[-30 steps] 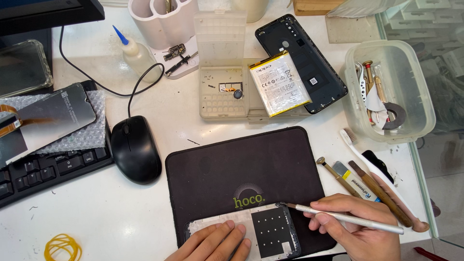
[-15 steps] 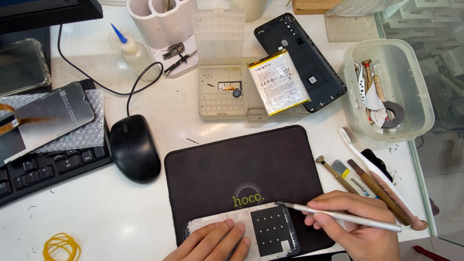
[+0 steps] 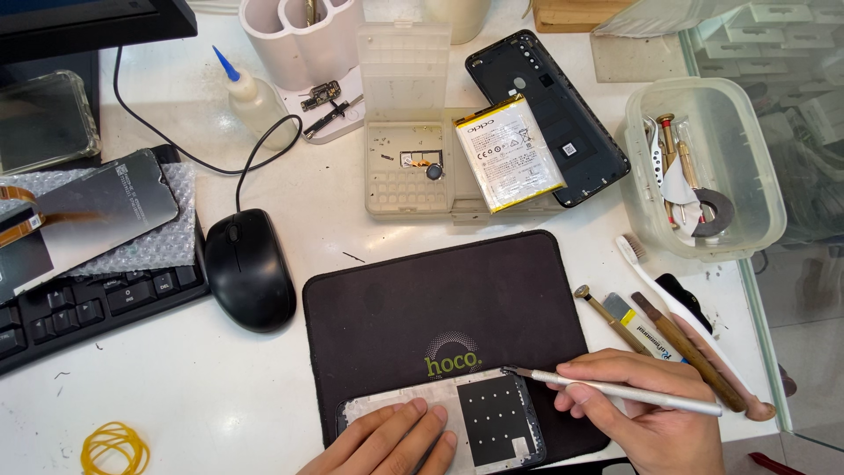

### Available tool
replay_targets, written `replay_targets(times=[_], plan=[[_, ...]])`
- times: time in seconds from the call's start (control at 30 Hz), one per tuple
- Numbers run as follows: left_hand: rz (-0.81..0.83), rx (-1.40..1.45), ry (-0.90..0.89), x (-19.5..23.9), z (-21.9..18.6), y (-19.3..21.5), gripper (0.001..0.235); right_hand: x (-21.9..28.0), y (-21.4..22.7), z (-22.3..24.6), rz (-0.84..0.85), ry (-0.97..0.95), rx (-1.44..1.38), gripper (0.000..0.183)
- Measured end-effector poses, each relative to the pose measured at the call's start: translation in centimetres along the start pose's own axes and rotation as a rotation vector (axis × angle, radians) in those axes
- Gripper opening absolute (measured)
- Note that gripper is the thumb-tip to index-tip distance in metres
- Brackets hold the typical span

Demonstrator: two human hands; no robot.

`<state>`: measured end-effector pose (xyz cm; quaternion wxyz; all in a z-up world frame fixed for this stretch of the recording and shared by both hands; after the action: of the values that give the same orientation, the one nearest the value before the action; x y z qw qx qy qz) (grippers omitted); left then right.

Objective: The person disassembles a smartphone, removes the back cover, and uses a precision tool to scrape adhesive residue from the phone's frame. They then place a black adhesive sheet onto the frame and use tweezers to adjust small components inside the device.

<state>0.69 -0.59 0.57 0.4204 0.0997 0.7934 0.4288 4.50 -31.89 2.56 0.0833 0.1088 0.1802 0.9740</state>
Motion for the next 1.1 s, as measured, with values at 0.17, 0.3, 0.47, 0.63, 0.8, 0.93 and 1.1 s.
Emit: replay_targets(times=[0.17,0.3,0.47,0.63,0.8,0.93,1.1], plan=[[0.015,0.0,-0.019,-0.4,0.0,0.4,0.025,0.4,-0.6,0.8,-0.007,0.105,0.077,0.024],[-0.009,-0.013,-0.052,-1.1,0.1,1.1,0.026,0.4,-1.8,2.5,0.004,0.306,0.097,0.024],[-0.002,-0.037,-0.102,-1.7,0.4,2.1,0.027,0.9,-3.7,4.2,0.013,0.403,0.115,0.026],[0.009,-0.015,-0.06,-2.2,0.1,2.8,0.029,1.0,-5.6,5.4,0.066,0.515,0.097,0.03],[-0.032,-0.07,-0.136,-2.1,0.3,3.5,0.027,1.3,-6.8,6.0,0.079,0.625,0.126,0.033],[-0.054,-0.107,-0.16,-1.9,0.3,3.7,0.027,1.7,-7.9,6.0,0.08,0.631,0.163,0.032],[-0.031,-0.078,-0.145,-1.4,0.5,4.4,0.028,1.9,-8.8,5.8,0.101,0.735,0.204,0.03]])
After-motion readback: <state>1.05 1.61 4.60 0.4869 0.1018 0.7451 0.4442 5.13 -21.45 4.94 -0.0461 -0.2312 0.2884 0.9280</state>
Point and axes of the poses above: each hand's wrist, its own x-axis away from the middle knuckle, its own y-axis out of the back of the hand, z = x × y, the point moved 1 cm from there along -x, towards the middle knuckle, and after that the axes turned 12 degrees about -z, right-handed, at the moved point
